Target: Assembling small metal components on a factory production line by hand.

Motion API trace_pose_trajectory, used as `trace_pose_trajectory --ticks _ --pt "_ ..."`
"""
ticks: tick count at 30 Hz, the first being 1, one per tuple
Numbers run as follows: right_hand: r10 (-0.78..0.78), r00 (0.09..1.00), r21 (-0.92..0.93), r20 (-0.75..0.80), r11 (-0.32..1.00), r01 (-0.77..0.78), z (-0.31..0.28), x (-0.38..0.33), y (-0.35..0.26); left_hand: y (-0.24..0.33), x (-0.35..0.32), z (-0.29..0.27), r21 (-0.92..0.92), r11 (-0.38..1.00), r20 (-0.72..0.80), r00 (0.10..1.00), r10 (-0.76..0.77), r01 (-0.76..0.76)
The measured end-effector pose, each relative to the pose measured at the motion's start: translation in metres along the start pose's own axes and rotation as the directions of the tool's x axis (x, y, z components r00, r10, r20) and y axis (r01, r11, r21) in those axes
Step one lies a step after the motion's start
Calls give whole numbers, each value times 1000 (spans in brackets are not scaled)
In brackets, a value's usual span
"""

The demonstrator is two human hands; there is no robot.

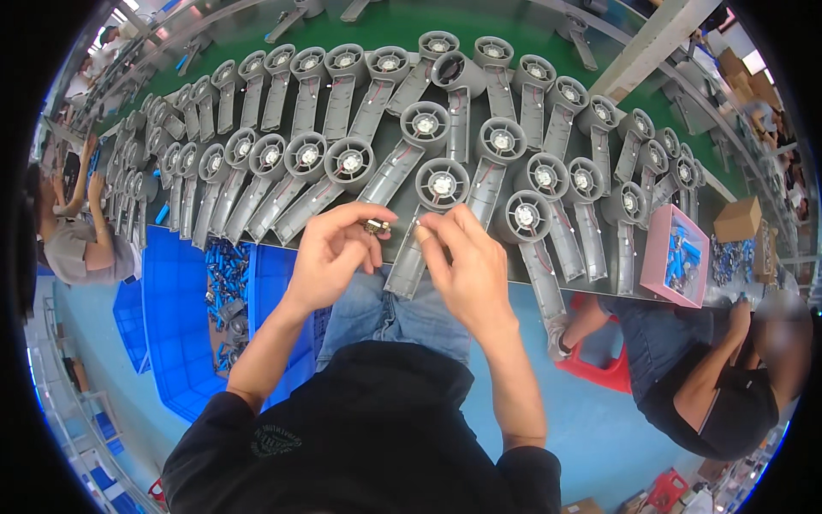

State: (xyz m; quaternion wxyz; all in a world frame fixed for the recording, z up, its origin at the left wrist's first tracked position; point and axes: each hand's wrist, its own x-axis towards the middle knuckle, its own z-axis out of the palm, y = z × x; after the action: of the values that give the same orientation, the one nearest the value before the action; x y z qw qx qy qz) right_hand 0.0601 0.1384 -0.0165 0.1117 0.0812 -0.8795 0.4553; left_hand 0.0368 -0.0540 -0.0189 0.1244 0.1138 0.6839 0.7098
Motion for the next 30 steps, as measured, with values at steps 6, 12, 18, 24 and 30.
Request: trace_pose_trajectory --ticks 6,12,18,24,30 --pt "-27 994 27 105 999 25 -14 11 2 3 14 14 528 770 84 925 371 -357" --pt "-127 992 -106 15 986 128 -2 11 4 3 17 22 564 760 0 920 392 -324" --pt "-402 891 -336 -211 886 320 18 6 18 17 19 16 -124 933 -61 936 -346 337" --pt "-53 971 37 -232 997 63 21 4 9 -2 8 12 -213 971 4 994 -105 103" --pt "212 976 307 -41 933 -190 5 4 5 -6 6 20 491 835 -29 953 300 -248"
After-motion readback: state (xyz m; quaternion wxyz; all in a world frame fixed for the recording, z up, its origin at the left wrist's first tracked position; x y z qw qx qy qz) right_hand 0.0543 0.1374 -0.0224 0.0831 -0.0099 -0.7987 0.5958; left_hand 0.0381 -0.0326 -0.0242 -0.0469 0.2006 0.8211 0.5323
